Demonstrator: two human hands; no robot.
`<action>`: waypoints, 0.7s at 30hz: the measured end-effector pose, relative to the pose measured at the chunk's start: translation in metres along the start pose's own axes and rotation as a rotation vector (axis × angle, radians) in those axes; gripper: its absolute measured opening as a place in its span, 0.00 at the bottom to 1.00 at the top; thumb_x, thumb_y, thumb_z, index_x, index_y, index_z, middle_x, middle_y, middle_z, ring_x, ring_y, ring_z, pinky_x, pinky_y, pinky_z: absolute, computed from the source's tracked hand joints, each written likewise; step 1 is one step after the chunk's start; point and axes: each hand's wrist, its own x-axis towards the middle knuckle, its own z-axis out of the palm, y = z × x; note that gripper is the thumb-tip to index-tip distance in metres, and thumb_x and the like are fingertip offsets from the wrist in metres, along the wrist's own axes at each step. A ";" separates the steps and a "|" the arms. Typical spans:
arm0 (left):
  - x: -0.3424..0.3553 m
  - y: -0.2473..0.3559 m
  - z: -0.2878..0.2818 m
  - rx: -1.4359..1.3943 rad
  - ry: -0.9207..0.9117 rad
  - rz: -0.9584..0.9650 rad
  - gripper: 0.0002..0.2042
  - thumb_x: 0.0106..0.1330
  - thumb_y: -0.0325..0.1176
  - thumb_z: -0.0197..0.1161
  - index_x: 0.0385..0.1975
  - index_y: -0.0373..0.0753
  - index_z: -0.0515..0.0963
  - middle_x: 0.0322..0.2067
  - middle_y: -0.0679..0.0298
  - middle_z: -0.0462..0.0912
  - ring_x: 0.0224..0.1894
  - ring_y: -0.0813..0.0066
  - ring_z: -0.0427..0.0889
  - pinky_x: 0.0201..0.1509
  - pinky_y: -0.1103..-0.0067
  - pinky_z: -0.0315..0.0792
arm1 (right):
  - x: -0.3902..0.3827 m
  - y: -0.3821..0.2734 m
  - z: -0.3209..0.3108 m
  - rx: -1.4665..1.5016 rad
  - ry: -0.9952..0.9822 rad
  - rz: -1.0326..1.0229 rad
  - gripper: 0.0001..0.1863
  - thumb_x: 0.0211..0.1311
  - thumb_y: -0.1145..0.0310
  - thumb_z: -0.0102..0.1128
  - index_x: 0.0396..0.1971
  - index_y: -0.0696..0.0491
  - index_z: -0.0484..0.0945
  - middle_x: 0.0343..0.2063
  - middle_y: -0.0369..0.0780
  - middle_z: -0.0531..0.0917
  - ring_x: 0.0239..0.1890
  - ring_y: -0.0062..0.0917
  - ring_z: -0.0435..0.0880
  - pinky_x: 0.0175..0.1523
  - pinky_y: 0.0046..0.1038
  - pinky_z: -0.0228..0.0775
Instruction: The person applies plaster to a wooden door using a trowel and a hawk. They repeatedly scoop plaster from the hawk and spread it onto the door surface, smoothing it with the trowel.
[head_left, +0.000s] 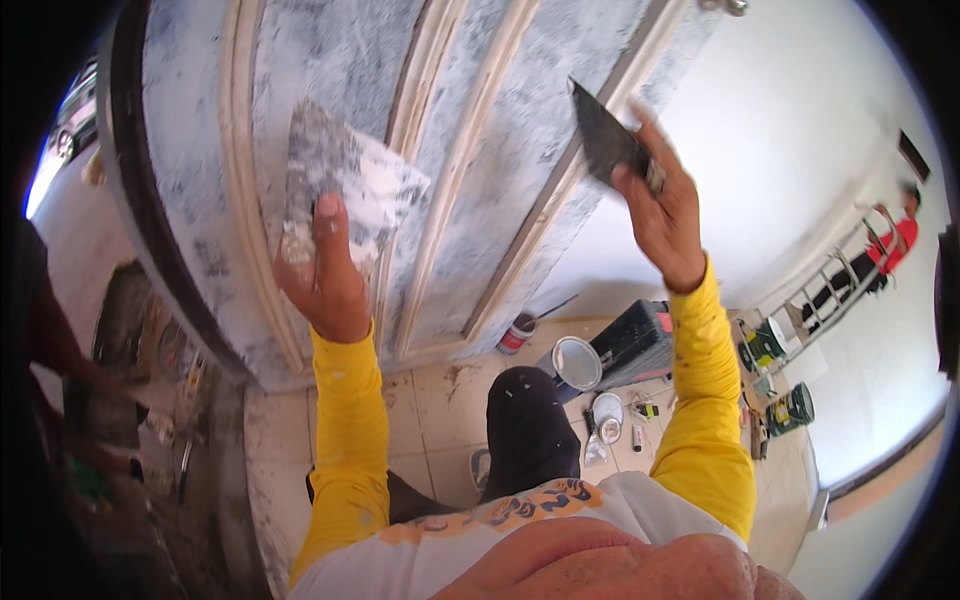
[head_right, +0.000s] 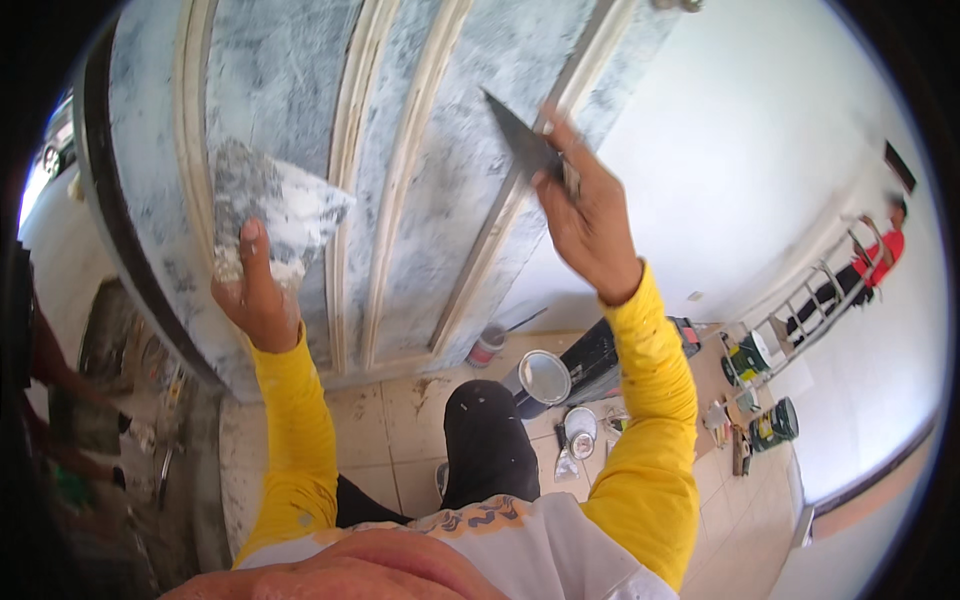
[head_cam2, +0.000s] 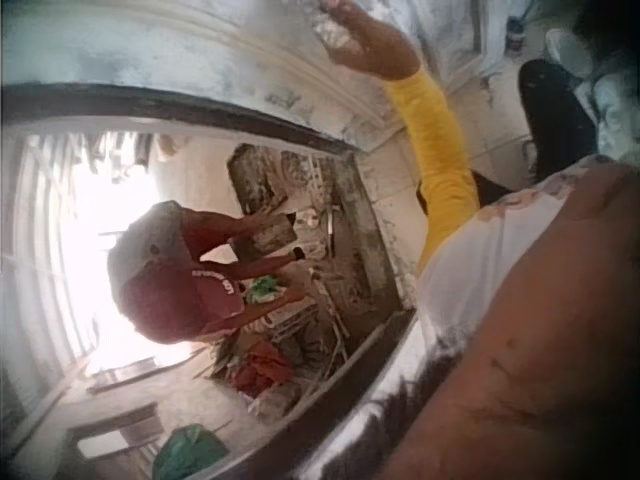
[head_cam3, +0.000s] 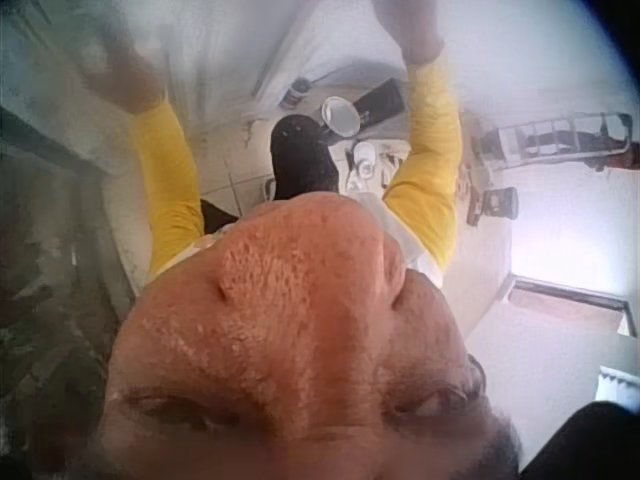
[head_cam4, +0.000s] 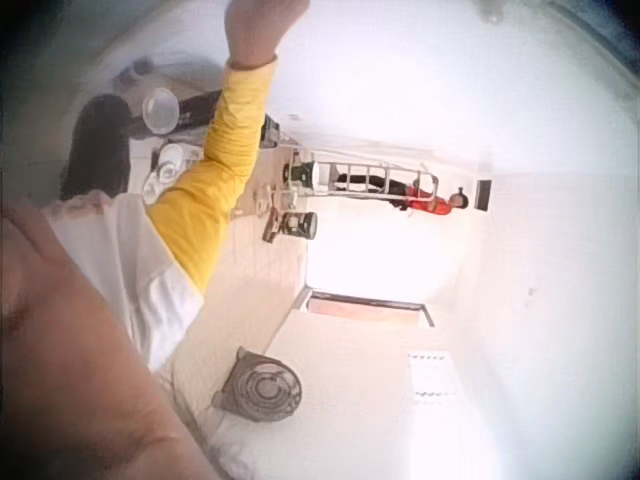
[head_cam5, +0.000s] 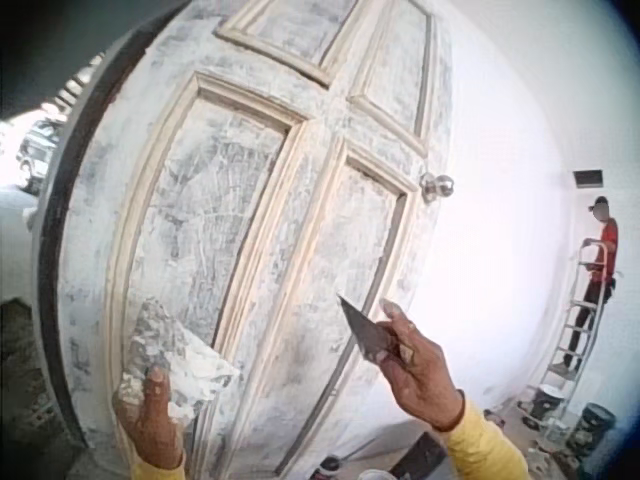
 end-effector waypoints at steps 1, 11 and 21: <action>-0.002 0.000 0.000 -0.057 0.014 -0.069 0.10 0.67 0.27 0.62 0.41 0.25 0.80 0.38 0.58 0.84 0.41 0.76 0.81 0.46 0.81 0.76 | 0.017 0.004 -0.011 -0.246 -0.002 -0.058 0.28 0.58 0.83 0.52 0.62 0.55 0.69 0.48 0.44 0.80 0.44 0.36 0.82 0.49 0.29 0.75; 0.004 0.015 -0.013 -0.145 0.002 -0.139 0.12 0.70 0.32 0.60 0.43 0.26 0.79 0.38 0.60 0.83 0.39 0.78 0.79 0.44 0.82 0.73 | 0.144 0.093 -0.038 -1.800 -0.070 -0.337 0.24 0.64 0.71 0.50 0.60 0.55 0.67 0.55 0.41 0.74 0.56 0.32 0.72 0.60 0.39 0.62; 0.001 0.015 -0.018 -0.177 -0.077 -0.169 0.12 0.69 0.31 0.61 0.43 0.28 0.79 0.39 0.60 0.84 0.40 0.77 0.80 0.46 0.80 0.74 | 0.168 0.131 -0.054 -2.009 -0.123 -0.474 0.23 0.64 0.66 0.51 0.60 0.54 0.69 0.56 0.40 0.73 0.56 0.30 0.70 0.61 0.36 0.59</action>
